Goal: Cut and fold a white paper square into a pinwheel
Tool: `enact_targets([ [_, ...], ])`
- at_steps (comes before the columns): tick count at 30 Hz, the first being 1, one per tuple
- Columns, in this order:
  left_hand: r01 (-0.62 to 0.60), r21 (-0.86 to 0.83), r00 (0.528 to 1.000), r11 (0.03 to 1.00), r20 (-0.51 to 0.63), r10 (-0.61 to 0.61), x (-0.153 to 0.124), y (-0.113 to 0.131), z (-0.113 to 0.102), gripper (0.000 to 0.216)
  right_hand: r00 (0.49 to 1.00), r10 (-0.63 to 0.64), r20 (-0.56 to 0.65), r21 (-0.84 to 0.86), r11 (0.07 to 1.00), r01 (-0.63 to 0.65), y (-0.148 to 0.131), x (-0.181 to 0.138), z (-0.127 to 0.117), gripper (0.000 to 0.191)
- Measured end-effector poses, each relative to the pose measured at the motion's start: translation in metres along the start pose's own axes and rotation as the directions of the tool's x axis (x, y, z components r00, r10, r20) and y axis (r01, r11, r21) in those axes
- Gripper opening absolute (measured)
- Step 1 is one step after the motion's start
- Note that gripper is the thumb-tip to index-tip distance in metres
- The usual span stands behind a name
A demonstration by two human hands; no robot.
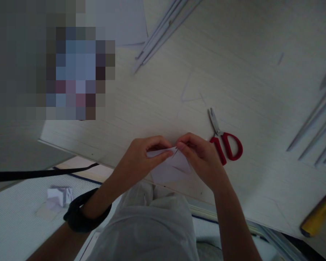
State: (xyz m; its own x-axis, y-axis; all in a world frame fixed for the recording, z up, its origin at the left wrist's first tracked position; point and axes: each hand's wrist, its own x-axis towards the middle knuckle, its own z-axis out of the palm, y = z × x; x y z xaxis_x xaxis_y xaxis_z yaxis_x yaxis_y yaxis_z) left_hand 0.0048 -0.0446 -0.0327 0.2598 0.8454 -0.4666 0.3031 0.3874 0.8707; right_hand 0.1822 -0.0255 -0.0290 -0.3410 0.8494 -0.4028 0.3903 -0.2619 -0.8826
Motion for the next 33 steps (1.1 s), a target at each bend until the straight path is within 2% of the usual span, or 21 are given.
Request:
enact_targets([
  [6,0.002,0.011,0.999,1.0,0.033,-0.002,-0.001,-0.001,-0.001,0.011,1.0,0.024,-0.002,0.085,0.996,-0.024,-0.002,-0.002,0.002,0.009],
  [12,0.02,-0.078,0.998,0.997,0.068,-0.015,-0.004,0.0,0.001,0.009,1.0,0.01,0.006,0.088,0.996,-0.011,-0.007,-0.005,0.004,0.01],
  [17,0.095,-0.09,0.993,0.991,0.072,-0.089,-0.006,0.008,-0.001,0.006,1.0,-0.004,-0.006,0.109,0.994,0.004,-0.008,-0.006,0.006,0.009],
  [28,0.113,-0.21,0.993,0.971,-0.006,-0.117,-0.009,0.0,-0.002,0.012,0.996,-0.011,-0.089,0.154,0.988,0.024,-0.007,-0.01,0.002,0.009],
  [33,0.145,-0.301,0.984,0.943,-0.056,-0.169,-0.008,-0.001,-0.004,0.01,0.995,0.029,-0.098,0.159,0.987,-0.013,-0.007,-0.014,-0.002,0.01],
])
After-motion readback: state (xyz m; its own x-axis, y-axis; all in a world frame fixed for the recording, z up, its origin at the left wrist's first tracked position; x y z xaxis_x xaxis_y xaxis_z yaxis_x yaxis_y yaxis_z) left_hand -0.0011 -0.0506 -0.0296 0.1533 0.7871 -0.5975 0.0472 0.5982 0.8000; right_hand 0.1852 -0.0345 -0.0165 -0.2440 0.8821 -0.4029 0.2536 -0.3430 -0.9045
